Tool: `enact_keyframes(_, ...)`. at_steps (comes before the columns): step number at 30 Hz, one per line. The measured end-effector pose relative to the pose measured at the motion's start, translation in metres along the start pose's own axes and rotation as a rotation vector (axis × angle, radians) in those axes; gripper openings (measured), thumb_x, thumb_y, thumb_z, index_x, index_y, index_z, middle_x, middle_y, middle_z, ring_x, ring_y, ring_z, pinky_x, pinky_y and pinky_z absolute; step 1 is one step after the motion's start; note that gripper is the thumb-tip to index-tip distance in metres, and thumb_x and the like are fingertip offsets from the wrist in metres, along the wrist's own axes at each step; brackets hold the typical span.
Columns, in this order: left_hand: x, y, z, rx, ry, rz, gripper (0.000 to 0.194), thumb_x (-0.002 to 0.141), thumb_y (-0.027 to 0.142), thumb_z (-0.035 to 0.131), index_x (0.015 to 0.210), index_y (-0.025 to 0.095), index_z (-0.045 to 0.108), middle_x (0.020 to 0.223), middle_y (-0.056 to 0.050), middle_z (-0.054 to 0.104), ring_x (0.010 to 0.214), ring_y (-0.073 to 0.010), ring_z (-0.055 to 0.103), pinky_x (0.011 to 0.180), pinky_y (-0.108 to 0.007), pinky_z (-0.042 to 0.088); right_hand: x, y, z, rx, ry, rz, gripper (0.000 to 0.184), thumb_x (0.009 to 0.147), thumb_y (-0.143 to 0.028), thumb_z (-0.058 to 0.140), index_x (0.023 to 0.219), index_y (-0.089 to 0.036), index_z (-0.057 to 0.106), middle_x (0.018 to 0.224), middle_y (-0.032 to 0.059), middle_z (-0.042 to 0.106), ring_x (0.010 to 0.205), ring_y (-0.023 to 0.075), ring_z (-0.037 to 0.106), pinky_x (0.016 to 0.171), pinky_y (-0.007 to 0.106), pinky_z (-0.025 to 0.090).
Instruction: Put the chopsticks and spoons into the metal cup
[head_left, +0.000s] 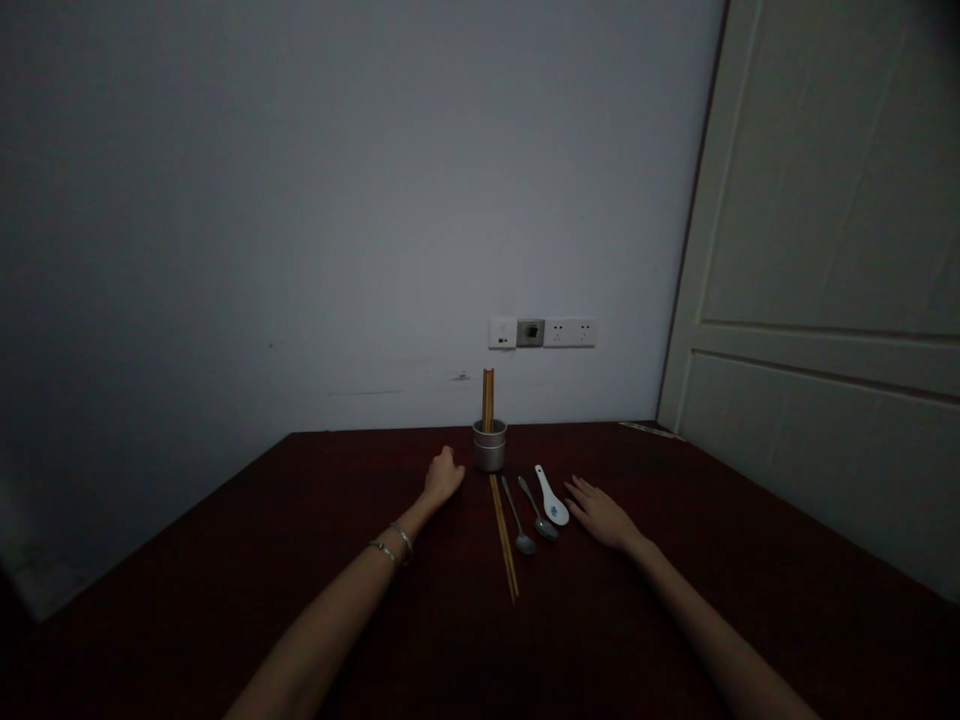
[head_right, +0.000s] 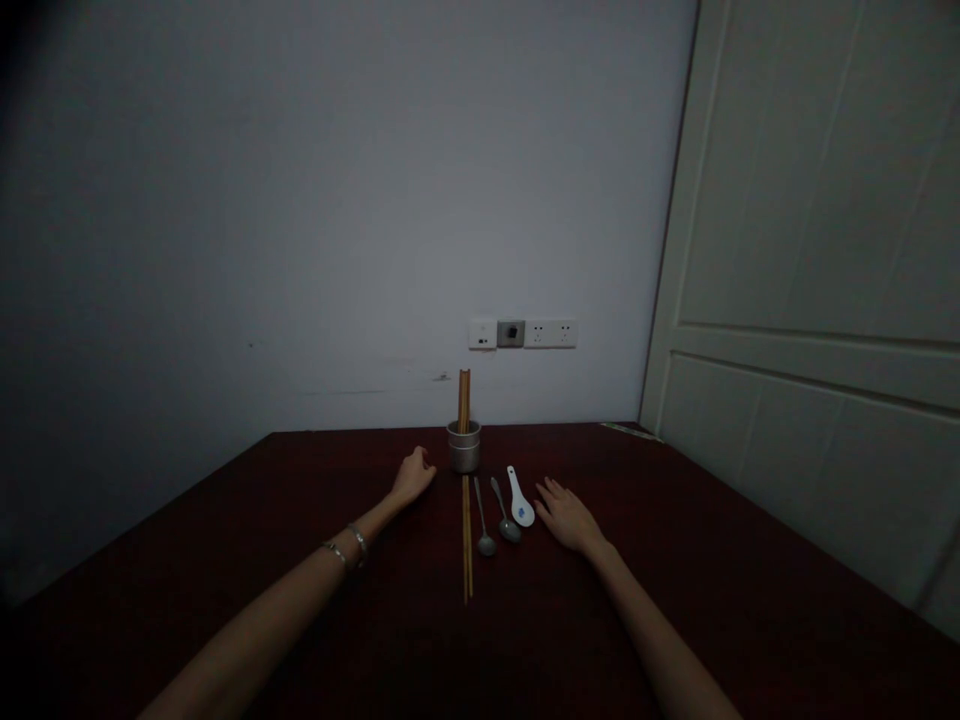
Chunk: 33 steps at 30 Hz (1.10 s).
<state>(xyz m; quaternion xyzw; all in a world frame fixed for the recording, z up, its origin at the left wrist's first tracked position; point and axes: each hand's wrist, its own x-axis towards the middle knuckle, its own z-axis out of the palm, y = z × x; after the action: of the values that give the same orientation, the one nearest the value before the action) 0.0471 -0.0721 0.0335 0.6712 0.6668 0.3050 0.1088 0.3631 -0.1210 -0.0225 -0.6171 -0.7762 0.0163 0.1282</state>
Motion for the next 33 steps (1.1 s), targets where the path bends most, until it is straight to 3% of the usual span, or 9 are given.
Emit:
enact_keyframes(5, -0.014, 0.023, 0.008, 0.054, 0.019, 0.084, 0.021, 0.075, 0.024, 0.054, 0.095, 0.015, 0.054, 0.093, -0.009, 0.063, 0.085, -0.0174, 0.059, 0.069, -0.023, 0.040, -0.001, -0.004, -0.003, 0.001, -0.004, 0.008, 0.062, 0.086, -0.050, 0.023, 0.133, -0.012, 0.037, 0.142, 0.0114, 0.027, 0.131, 0.0215, 0.023, 0.106, 0.035, 0.019)
enact_keyframes(9, -0.020, 0.034, 0.019, 0.056, -0.115, 0.095, 0.018, 0.070, 0.033, 0.059, 0.079, 0.017, 0.060, 0.083, -0.006, 0.065, 0.075, -0.0169, 0.060, 0.060, -0.022, 0.040, -0.003, -0.006, -0.005, 0.020, 0.014, -0.001, 0.062, 0.086, -0.049, 0.024, 0.132, -0.011, 0.039, 0.142, 0.0120, 0.028, 0.131, 0.0220, 0.024, 0.106, 0.035, 0.019)
enact_keyframes(12, -0.021, 0.042, 0.023, 0.052, -0.200, 0.071, 0.015, 0.066, 0.029, 0.060, 0.073, 0.015, 0.062, 0.077, -0.007, 0.065, 0.070, -0.0166, 0.061, 0.055, -0.021, 0.039, -0.004, -0.007, -0.007, 0.030, 0.013, -0.004, 0.062, 0.086, -0.049, 0.025, 0.132, -0.010, 0.038, 0.142, 0.0125, 0.028, 0.131, 0.0227, 0.024, 0.106, 0.037, 0.019)
enact_keyframes(16, -0.023, 0.052, 0.021, 0.077, -0.264, 0.047, 0.020, 0.064, 0.030, 0.059, 0.074, 0.014, 0.064, 0.080, -0.011, 0.066, 0.073, -0.0203, 0.063, 0.054, -0.021, 0.041, -0.005, -0.008, -0.009, 0.030, 0.017, -0.004, 0.061, 0.086, -0.048, 0.025, 0.132, -0.011, 0.038, 0.141, 0.0126, 0.029, 0.130, 0.0228, 0.024, 0.105, 0.036, 0.020)
enact_keyframes(22, -0.025, 0.056, 0.018, 0.199, -0.234, 0.018, 0.039, 0.064, 0.048, 0.055, 0.084, 0.015, 0.065, 0.093, -0.015, 0.066, 0.088, -0.0313, 0.061, 0.065, -0.032, 0.046, -0.006, -0.010, -0.009, 0.018, 0.036, 0.005, 0.059, 0.086, -0.046, 0.027, 0.131, -0.011, 0.040, 0.140, 0.0116, 0.031, 0.130, 0.0221, 0.026, 0.105, 0.035, 0.020)
enact_keyframes(33, -0.022, 0.055, 0.028, 0.231, -0.285, 0.002, 0.047, 0.064, 0.055, 0.053, 0.087, 0.016, 0.065, 0.098, -0.017, 0.065, 0.093, -0.0332, 0.060, 0.071, -0.036, 0.047, -0.006, -0.009, -0.008, 0.029, 0.066, 0.011, 0.058, 0.085, -0.047, 0.027, 0.129, -0.012, 0.043, 0.139, 0.0113, 0.035, 0.129, 0.0220, 0.029, 0.105, 0.035, 0.022)
